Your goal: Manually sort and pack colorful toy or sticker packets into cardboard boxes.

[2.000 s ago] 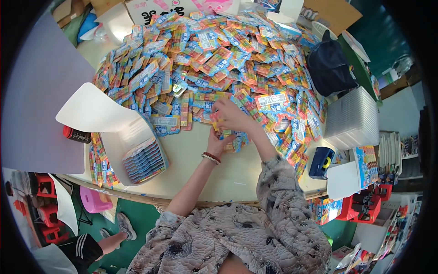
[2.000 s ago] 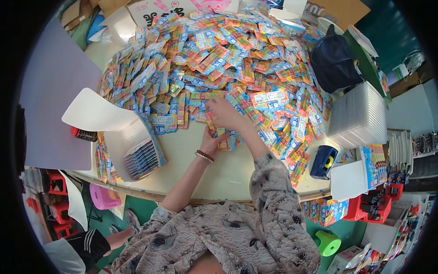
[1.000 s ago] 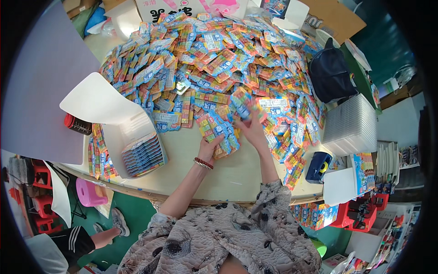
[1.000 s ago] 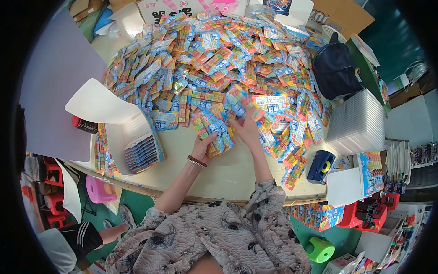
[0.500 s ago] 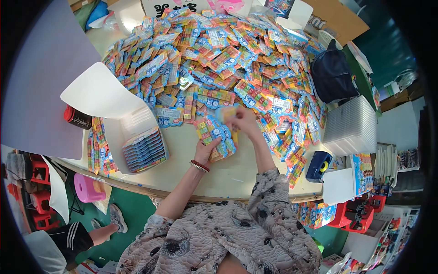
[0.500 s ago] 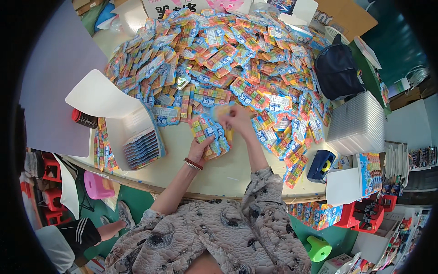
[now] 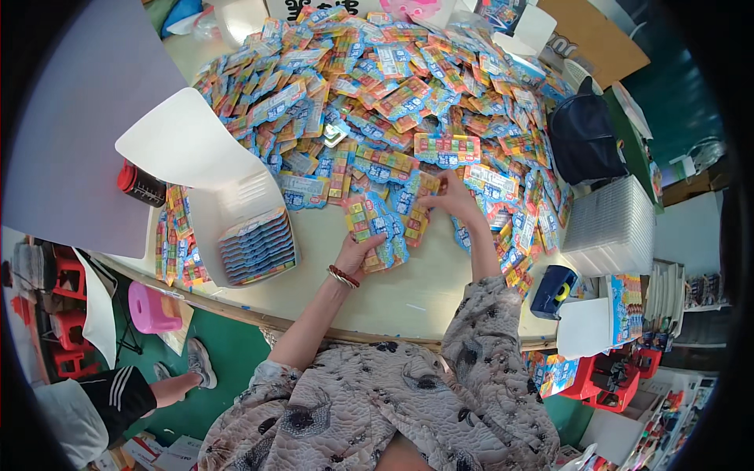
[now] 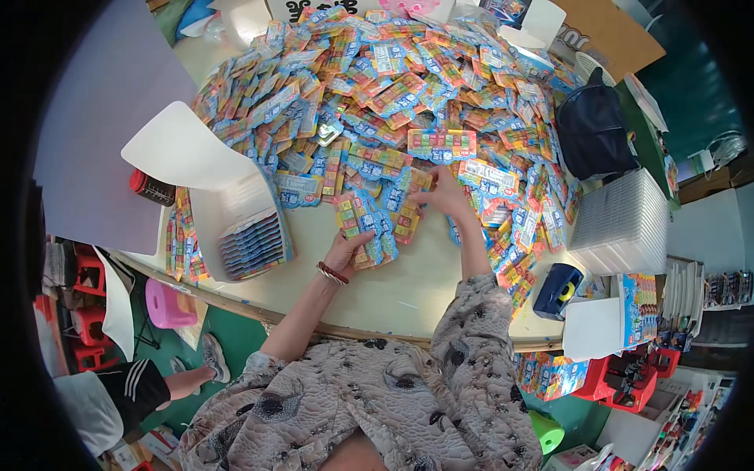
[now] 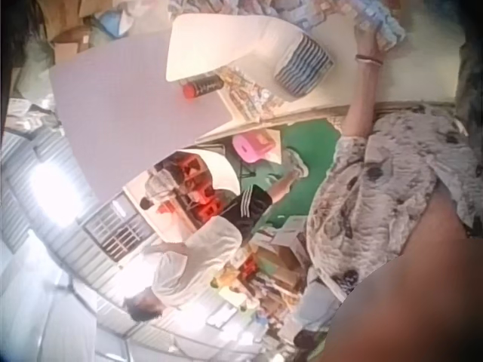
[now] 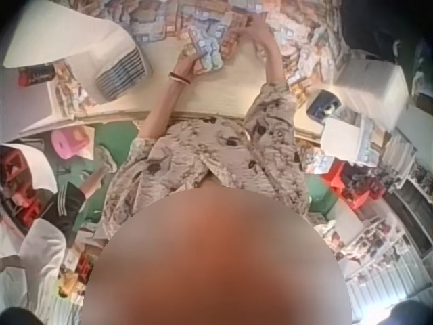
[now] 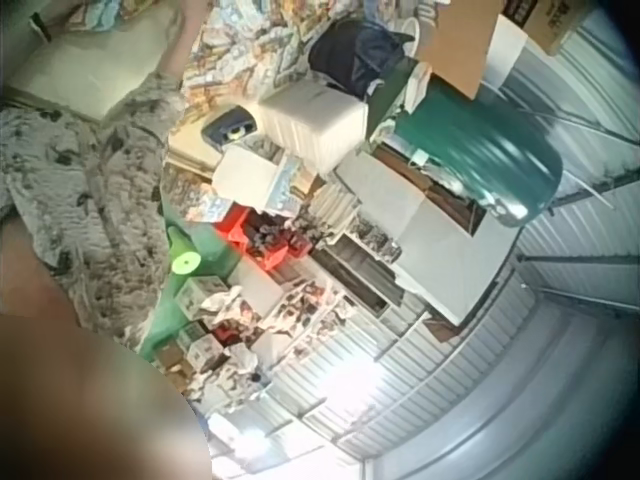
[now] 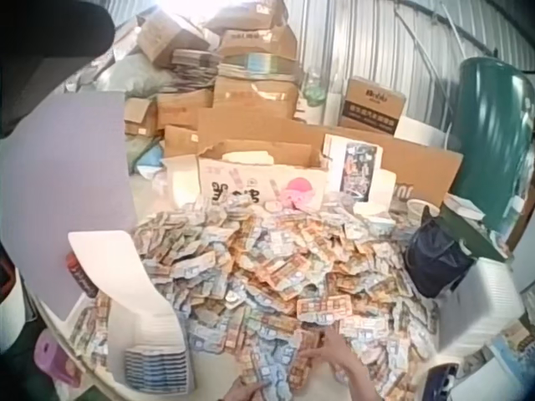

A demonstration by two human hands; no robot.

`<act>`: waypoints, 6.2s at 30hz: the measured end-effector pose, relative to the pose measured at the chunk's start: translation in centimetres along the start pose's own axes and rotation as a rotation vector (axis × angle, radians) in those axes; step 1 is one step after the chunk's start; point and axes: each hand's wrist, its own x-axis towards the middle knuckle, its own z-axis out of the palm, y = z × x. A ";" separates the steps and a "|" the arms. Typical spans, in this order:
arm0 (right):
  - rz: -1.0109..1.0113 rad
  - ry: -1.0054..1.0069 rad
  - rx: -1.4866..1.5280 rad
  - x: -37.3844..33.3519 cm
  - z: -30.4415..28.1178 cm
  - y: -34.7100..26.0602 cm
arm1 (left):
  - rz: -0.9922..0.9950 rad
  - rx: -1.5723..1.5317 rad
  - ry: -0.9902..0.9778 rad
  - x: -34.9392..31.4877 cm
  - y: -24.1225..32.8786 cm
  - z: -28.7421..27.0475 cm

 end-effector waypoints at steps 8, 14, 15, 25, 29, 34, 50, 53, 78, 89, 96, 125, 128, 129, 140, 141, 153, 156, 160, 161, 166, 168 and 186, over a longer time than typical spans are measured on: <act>0.138 -0.223 0.150 -8.0 -4.5 -2.4 | -0.028 -0.099 -0.082 -0.5 0.5 -0.6; 0.135 0.342 0.635 -11.4 0.3 4.1 | -0.077 -0.256 -0.018 -0.6 -1.2 -1.5; 0.059 0.453 0.850 -11.7 2.6 4.0 | -0.132 -0.382 -0.079 -1.2 -1.4 -0.5; -0.010 0.029 1.034 -14.9 9.7 1.5 | 0.013 -0.417 -0.009 -1.5 -1.7 1.2; -0.072 -0.091 0.799 -14.2 7.3 -1.3 | 0.156 -0.138 -0.076 -1.9 -2.4 1.7; -0.073 -0.075 0.794 -14.0 7.8 -1.8 | 0.286 -0.125 0.019 -2.1 -4.2 3.3; -0.211 -0.236 0.167 -14.9 3.6 -0.8 | 0.546 1.180 0.293 -5.1 -2.8 -0.5; -0.055 -0.272 0.466 -15.2 4.9 -0.5 | 0.480 1.517 0.350 -6.3 -1.5 -1.6; -0.299 0.088 0.606 -16.2 11.0 -0.2 | 0.506 1.128 -0.216 -5.9 1.1 -3.5; -0.205 0.021 0.580 -18.2 11.2 -0.1 | 0.405 1.146 -0.179 -6.8 1.8 -4.5; -0.156 -0.017 0.648 -17.9 10.7 0.5 | 0.414 1.152 -0.185 -6.9 1.3 -5.2; 0.084 0.098 0.499 -13.9 7.4 0.5 | 0.354 1.195 -0.218 -6.6 2.1 -5.1; -0.045 0.362 0.219 -10.1 5.2 -0.1 | 0.377 1.177 -0.225 -6.5 1.9 -5.2; -0.048 0.378 0.211 -8.7 4.7 0.3 | 0.377 1.165 -0.230 -6.6 1.9 -4.9; -0.485 0.870 -0.524 2.4 -6.3 0.1 | 0.315 1.073 -0.209 -6.7 1.5 -5.0; -0.522 0.764 -0.704 2.5 -6.1 -1.2 | 0.319 1.075 -0.202 -6.7 1.5 -5.4; 0.144 0.780 -0.431 6.2 -3.7 1.9 | 0.301 1.118 -0.210 -6.7 1.6 -5.4; -0.035 0.758 -0.149 5.9 -5.8 3.4 | 0.292 1.066 -0.243 -6.1 1.2 -5.3; -0.187 0.508 0.603 2.6 -8.9 -3.3 | 0.284 1.054 -0.207 -6.7 1.5 -5.6; -0.259 0.468 0.394 1.8 -10.6 -3.8 | 0.258 1.010 -0.202 -6.7 1.5 -5.5; -0.214 0.520 -0.613 -1.6 -14.3 -5.0 | 0.311 0.983 -0.224 -6.6 1.3 -5.2; -0.315 0.509 -1.043 -1.1 -13.8 -2.9 | 0.307 0.968 -0.232 -6.7 1.4 -5.1; -0.350 0.173 -0.949 -3.4 -10.7 5.6 | 0.288 0.993 -0.210 -6.7 1.4 -5.3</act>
